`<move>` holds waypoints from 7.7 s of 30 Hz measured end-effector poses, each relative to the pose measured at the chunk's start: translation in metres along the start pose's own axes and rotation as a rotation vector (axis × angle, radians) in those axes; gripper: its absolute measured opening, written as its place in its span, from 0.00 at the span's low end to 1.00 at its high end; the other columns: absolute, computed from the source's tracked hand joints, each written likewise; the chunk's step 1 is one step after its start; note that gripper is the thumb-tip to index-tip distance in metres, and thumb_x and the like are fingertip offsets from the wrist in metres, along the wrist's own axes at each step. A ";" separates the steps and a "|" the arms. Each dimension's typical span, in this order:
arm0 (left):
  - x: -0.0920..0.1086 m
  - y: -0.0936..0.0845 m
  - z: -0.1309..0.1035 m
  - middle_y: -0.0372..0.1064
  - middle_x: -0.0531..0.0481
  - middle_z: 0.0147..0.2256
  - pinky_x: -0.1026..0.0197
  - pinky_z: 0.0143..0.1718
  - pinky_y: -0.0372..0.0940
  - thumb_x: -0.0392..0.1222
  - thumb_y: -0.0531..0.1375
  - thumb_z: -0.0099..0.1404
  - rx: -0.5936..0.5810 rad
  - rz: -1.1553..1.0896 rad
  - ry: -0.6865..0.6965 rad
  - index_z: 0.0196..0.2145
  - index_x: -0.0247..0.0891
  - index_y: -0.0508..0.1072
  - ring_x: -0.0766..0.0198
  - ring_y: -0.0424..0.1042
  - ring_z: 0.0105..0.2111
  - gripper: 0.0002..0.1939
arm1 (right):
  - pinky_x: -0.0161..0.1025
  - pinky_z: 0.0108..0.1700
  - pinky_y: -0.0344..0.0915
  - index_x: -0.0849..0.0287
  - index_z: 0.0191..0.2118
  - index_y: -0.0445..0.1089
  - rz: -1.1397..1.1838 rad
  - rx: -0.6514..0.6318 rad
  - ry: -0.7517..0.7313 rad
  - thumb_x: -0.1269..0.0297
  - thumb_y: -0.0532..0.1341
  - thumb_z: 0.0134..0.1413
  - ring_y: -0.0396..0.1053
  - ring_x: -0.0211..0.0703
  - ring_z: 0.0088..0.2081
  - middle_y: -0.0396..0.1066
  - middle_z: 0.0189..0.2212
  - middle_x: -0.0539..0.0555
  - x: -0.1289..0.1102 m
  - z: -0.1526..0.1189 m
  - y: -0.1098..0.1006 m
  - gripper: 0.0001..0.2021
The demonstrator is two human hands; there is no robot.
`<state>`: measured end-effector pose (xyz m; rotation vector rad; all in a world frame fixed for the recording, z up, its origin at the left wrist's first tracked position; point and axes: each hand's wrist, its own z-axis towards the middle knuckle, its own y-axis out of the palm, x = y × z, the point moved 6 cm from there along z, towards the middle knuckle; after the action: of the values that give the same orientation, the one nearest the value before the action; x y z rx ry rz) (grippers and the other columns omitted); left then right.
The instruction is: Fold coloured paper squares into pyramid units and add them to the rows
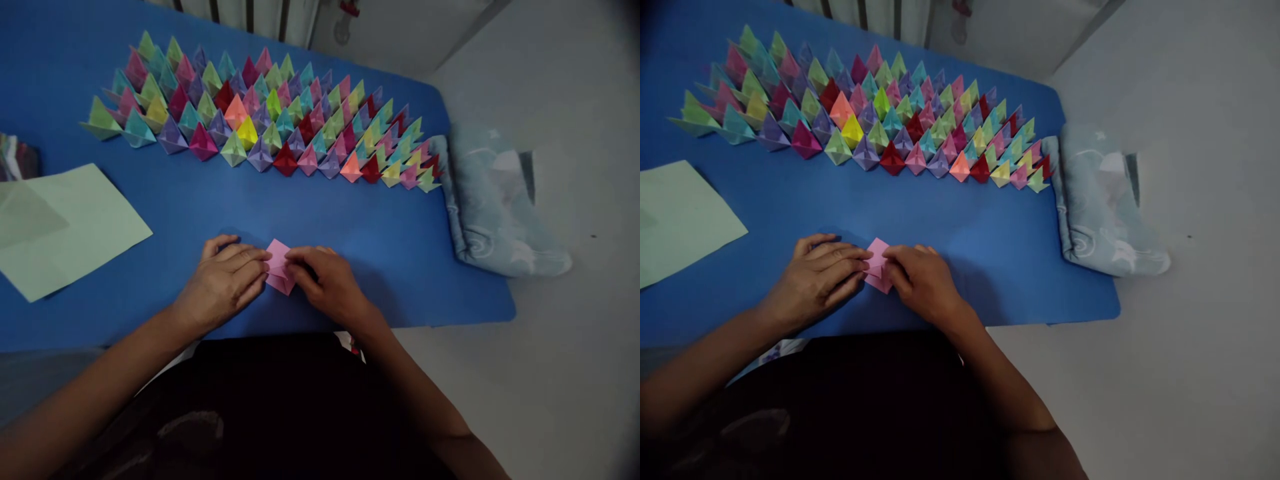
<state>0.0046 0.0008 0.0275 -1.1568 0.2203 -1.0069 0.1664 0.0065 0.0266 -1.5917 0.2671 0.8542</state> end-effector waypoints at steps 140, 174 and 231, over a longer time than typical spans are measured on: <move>0.016 -0.004 -0.015 0.79 0.44 0.44 0.43 0.52 0.60 0.39 0.57 0.69 -0.086 -0.030 -0.050 0.42 0.42 0.78 0.49 0.75 0.46 0.09 | 0.47 0.50 0.55 0.53 0.46 0.74 -0.317 0.134 -0.132 0.66 0.55 0.68 0.69 0.46 0.47 0.77 0.47 0.54 -0.007 -0.048 0.013 0.11; 0.008 0.003 -0.006 0.74 0.41 0.42 0.48 0.38 0.63 0.46 0.59 0.69 0.025 0.229 -0.219 0.34 0.41 0.73 0.50 0.70 0.41 0.09 | 0.51 0.54 0.60 0.57 0.31 0.71 -0.162 0.262 0.158 0.62 0.60 0.63 0.69 0.52 0.52 0.74 0.49 0.58 0.007 -0.035 0.010 0.09; 0.042 -0.004 -0.006 0.74 0.38 0.53 0.47 0.50 0.61 0.36 0.52 0.73 -0.094 0.242 0.029 0.59 0.34 0.69 0.48 0.70 0.52 0.19 | 0.46 0.47 0.55 0.54 0.57 0.71 -0.429 0.011 -0.203 0.61 0.54 0.69 0.64 0.48 0.50 0.72 0.54 0.56 -0.015 -0.047 0.022 0.15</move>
<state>0.0224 -0.0349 0.0422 -1.1701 0.4243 -0.8066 0.1599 -0.0466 0.0191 -1.4648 -0.2093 0.6678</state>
